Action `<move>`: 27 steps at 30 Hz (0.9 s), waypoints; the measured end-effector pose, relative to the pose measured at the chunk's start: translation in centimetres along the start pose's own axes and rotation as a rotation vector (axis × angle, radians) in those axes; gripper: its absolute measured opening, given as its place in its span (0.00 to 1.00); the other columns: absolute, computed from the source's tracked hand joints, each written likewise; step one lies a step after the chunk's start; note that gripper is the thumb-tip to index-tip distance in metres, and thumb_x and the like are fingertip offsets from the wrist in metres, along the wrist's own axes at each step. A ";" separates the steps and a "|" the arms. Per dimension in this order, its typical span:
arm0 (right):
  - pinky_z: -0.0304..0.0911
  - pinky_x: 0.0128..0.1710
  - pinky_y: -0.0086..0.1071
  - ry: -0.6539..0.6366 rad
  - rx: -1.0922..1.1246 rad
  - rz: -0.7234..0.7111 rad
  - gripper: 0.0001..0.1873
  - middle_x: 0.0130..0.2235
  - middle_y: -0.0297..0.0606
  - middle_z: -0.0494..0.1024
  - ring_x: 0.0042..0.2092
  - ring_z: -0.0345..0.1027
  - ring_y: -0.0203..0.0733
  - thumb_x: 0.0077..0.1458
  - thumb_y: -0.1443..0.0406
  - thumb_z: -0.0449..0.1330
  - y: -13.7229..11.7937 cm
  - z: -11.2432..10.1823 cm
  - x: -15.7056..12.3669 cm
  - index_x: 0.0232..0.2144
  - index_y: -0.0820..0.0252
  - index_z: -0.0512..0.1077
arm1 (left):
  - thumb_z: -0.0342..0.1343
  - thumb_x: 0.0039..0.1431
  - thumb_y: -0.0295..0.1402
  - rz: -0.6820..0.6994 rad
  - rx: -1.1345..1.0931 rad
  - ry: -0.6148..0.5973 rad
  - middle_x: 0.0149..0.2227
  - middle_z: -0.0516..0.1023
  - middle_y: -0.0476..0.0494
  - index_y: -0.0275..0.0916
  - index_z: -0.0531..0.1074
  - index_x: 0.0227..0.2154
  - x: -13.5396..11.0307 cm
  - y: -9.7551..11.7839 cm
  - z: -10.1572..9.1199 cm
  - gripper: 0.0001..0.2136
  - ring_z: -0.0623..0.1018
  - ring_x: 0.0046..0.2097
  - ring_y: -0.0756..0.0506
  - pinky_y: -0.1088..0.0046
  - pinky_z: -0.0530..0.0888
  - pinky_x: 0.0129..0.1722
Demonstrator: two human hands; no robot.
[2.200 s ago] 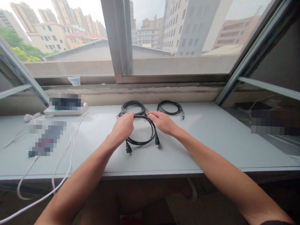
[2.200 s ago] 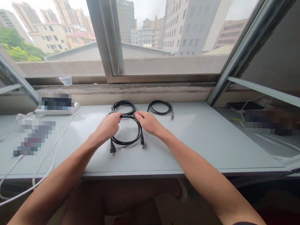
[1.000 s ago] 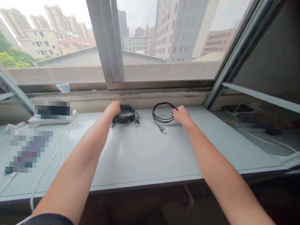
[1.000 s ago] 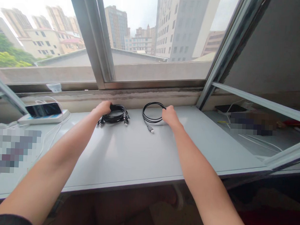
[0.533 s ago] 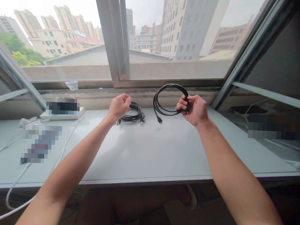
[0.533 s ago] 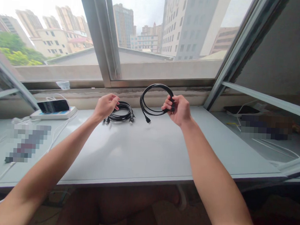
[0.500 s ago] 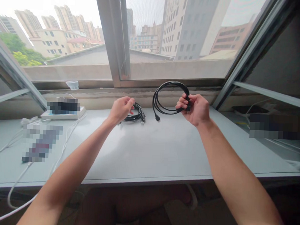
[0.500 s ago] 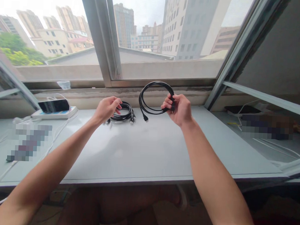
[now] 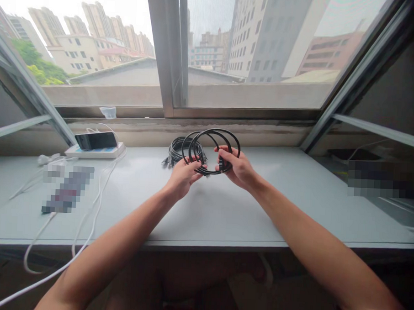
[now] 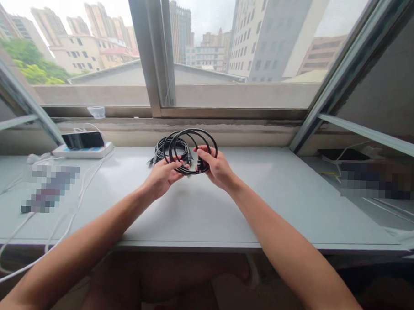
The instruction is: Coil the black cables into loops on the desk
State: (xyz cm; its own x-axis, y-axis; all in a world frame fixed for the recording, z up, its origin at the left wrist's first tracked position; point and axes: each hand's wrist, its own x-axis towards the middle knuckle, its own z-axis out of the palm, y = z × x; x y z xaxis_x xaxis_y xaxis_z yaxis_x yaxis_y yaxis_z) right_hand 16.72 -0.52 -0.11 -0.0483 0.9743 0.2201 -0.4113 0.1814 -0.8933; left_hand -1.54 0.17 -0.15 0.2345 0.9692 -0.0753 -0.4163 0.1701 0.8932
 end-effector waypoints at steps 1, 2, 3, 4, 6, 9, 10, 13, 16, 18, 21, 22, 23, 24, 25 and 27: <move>0.68 0.26 0.31 0.011 -0.033 -0.015 0.20 0.27 0.30 0.72 0.27 0.62 0.34 0.47 0.53 0.76 0.3 0.2 0.0 0.38 0.57 0.79 | 0.67 0.51 0.22 0.022 -0.025 0.015 0.37 0.80 0.45 0.36 0.71 0.41 0.1 0.0 -0.1 0.16 0.83 0.39 0.48 0.66 0.77 0.48; 0.67 0.25 0.31 0.027 -0.061 -0.031 0.21 0.28 0.31 0.74 0.26 0.62 0.34 0.46 0.52 0.76 0.5 0.4 0.0 0.37 0.57 0.79 | 0.67 0.50 0.21 0.041 -0.044 0.027 0.36 0.81 0.45 0.36 0.72 0.40 0.1 -0.1 -0.1 0.16 0.82 0.39 0.48 0.67 0.77 0.49; 0.67 0.24 0.31 0.048 -0.083 -0.049 0.23 0.29 0.32 0.76 0.26 0.62 0.34 0.44 0.51 0.76 0.6 0.5 0.1 0.37 0.57 0.79 | 0.68 0.50 0.22 0.056 -0.060 0.034 0.36 0.81 0.45 0.36 0.72 0.40 0.1 -0.2 -0.1 0.16 0.82 0.39 0.48 0.67 0.77 0.49; 0.68 0.24 0.32 0.075 -0.101 -0.065 0.23 0.30 0.33 0.77 0.26 0.62 0.34 0.43 0.50 0.77 0.8 0.6 0.1 0.37 0.57 0.79 | 0.69 0.49 0.22 0.069 -0.076 0.035 0.36 0.81 0.45 0.36 0.72 0.41 0.0 -0.3 0.0 0.17 0.83 0.40 0.48 0.66 0.77 0.49; 0.70 0.24 0.33 0.129 -0.132 -0.082 0.24 0.31 0.33 0.78 0.25 0.61 0.33 0.42 0.49 0.77 1.0 0.5 0.2 0.36 0.57 0.79 | 0.72 0.48 0.24 0.090 -0.097 0.015 0.37 0.82 0.44 0.36 0.72 0.43 -0.2 -0.5 0.2 0.20 0.83 0.41 0.47 0.65 0.76 0.50; 0.72 0.23 0.34 0.174 -0.188 -0.055 0.24 0.28 0.31 0.75 0.24 0.58 0.32 0.42 0.50 0.77 1.5 0.0 0.3 0.35 0.59 0.80 | 0.75 0.47 0.27 0.114 -0.106 -0.019 0.39 0.82 0.44 0.36 0.72 0.45 -0.4 -0.5 0.5 0.24 0.84 0.43 0.45 0.64 0.76 0.51; 0.72 0.22 0.34 0.176 -0.207 -0.040 0.24 0.26 0.30 0.72 0.24 0.59 0.33 0.42 0.50 0.77 1.7 -0.1 0.3 0.35 0.59 0.80 | 0.75 0.47 0.28 0.123 -0.109 -0.020 0.39 0.82 0.44 0.37 0.72 0.46 -0.5 -0.3 0.6 0.25 0.84 0.43 0.45 0.64 0.76 0.51; 0.72 0.21 0.34 0.188 -0.245 -0.016 0.22 0.22 0.27 0.67 0.23 0.59 0.33 0.43 0.51 0.76 2.2 -0.3 0.3 0.35 0.59 0.79 | 0.75 0.47 0.31 0.112 -0.110 -0.055 0.39 0.81 0.48 0.39 0.71 0.47 -0.7 0.4 0.6 0.26 0.83 0.42 0.47 0.65 0.76 0.51; 0.75 0.26 0.36 0.238 -0.269 -0.055 0.18 0.19 0.26 0.65 0.22 0.57 0.33 0.49 0.51 0.73 2.2 -0.6 0.4 0.34 0.58 0.78 | 0.74 0.48 0.32 0.037 -0.013 -0.171 0.36 0.79 0.49 0.40 0.71 0.49 -0.9 1.2 0.5 0.26 0.81 0.39 0.48 0.66 0.76 0.47; 0.75 0.28 0.36 0.269 -0.326 -0.106 0.18 0.19 0.28 0.68 0.21 0.61 0.35 0.53 0.51 0.71 1.9 -0.9 0.6 0.35 0.58 0.78 | 0.72 0.48 0.30 0.036 0.127 -0.197 0.35 0.78 0.50 0.40 0.70 0.50 -1.0 1.3 0.3 0.26 0.80 0.38 0.48 0.66 0.76 0.45; 0.70 0.26 0.34 0.276 -0.469 -0.157 0.21 0.22 0.37 0.78 0.23 0.69 0.39 0.54 0.48 0.70 0.9 -1.5 0.6 0.35 0.59 0.77 | 0.67 0.51 0.27 0.109 0.315 -0.141 0.35 0.76 0.50 0.41 0.67 0.52 -0.7 1.1 -0.2 0.25 0.80 0.39 0.47 0.65 0.77 0.43; 0.69 0.25 0.34 0.264 -0.512 -0.164 0.22 0.24 0.40 0.80 0.23 0.70 0.40 0.54 0.47 0.70 0.4 -1.6 0.5 0.35 0.59 0.77 | 0.65 0.52 0.26 0.125 0.351 -0.127 0.36 0.76 0.50 0.41 0.66 0.52 -0.6 0.9 -0.4 0.25 0.80 0.40 0.46 0.64 0.78 0.43; 0.68 0.25 0.33 0.240 -0.546 -0.169 0.24 0.26 0.41 0.81 0.23 0.71 0.40 0.53 0.45 0.70 -0.1 -1.8 0.4 0.35 0.59 0.77 | 0.63 0.52 0.25 0.132 0.383 -0.122 0.38 0.76 0.49 0.41 0.65 0.52 -0.3 0.8 -0.7 0.24 0.80 0.41 0.46 0.63 0.79 0.43; 0.67 0.25 0.33 0.208 -0.570 -0.170 0.25 0.27 0.43 0.82 0.23 0.72 0.40 0.52 0.44 0.71 -0.6 -2.0 0.3 0.35 0.60 0.76 | 0.62 0.53 0.24 0.133 0.415 -0.128 0.40 0.76 0.48 0.42 0.65 0.52 0.0 0.8 -1.1 0.24 0.81 0.41 0.46 0.62 0.80 0.43; 0.67 0.26 0.33 0.168 -0.580 -0.164 0.27 0.29 0.44 0.83 0.24 0.73 0.41 0.50 0.43 0.72 -1.1 -2.2 0.2 0.36 0.60 0.76 | 0.61 0.53 0.24 0.133 0.451 -0.142 0.41 0.76 0.47 0.42 0.65 0.53 0.3 0.9 -1.5 0.24 0.81 0.42 0.46 0.61 0.80 0.44; 0.70 0.29 0.35 0.065 -0.543 -0.111 0.33 0.32 0.46 0.85 0.27 0.77 0.44 0.48 0.38 0.70 -2.1 -2.9 0.0 0.39 0.59 0.77 | 0.59 0.54 0.23 0.142 0.529 -0.177 0.41 0.77 0.46 0.42 0.65 0.53 0.9 1.2 -2.3 0.24 0.81 0.42 0.46 0.62 0.79 0.45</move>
State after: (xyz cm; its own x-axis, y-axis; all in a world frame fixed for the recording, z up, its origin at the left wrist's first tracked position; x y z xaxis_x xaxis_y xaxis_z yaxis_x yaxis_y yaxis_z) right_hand 20.23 -0.51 0.68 0.0315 0.9486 0.3149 0.1182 0.3093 -0.9436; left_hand -3.90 1.65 -0.18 0.3703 0.9239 0.0966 0.0308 -0.1161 0.9928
